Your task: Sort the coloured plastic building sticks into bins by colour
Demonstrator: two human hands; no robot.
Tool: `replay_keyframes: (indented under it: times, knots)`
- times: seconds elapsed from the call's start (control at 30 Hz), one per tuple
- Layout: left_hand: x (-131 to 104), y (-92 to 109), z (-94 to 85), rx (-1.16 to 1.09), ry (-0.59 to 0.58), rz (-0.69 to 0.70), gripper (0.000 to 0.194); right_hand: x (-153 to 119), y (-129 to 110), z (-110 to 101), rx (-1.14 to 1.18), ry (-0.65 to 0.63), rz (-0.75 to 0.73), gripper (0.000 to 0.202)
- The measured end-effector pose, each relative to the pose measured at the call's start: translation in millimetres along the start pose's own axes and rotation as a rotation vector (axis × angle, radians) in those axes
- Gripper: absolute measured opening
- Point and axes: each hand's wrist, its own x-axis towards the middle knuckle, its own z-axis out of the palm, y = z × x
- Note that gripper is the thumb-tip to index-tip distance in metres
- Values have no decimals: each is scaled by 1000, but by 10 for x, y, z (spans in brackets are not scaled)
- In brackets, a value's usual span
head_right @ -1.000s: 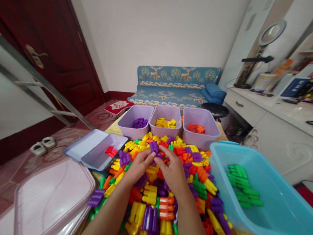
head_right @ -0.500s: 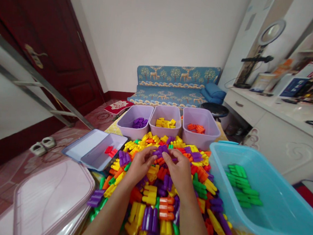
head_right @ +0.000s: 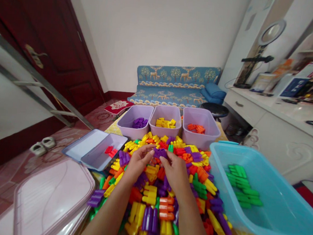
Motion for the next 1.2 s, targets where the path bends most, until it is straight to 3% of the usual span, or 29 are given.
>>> replay_keyframes:
  times: [0.17, 0.43, 0.53, 0.7, 0.87, 1.07, 1.2]
  knots:
    - [-34, 22, 15, -45, -110, -46, 47, -6, 7, 33, -33, -25, -36, 36]
    - [-53, 9, -25, 164, -147, 33, 35, -27, -2, 21, -129, -109, -34, 40]
    - [-44, 17, -10, 123, -69, 49, 31, -16, 17, 32, -86, -83, -1, 48]
    - [56, 94, -73, -34, 186, 48, 41, -1, 30, 31, -3, -32, 26, 51]
    - [383, 310, -282, -122, 347, 69, 56, -3, 27, 35, 26, -41, 24, 46]
    - [1068, 529, -478, 44, 386, 131, 51, -4, 5, 33, 38, -28, 17, 44]
    - [1214, 500, -509, 270, 345, 201, 61, -3, 2, 36, 29, -34, 5, 45]
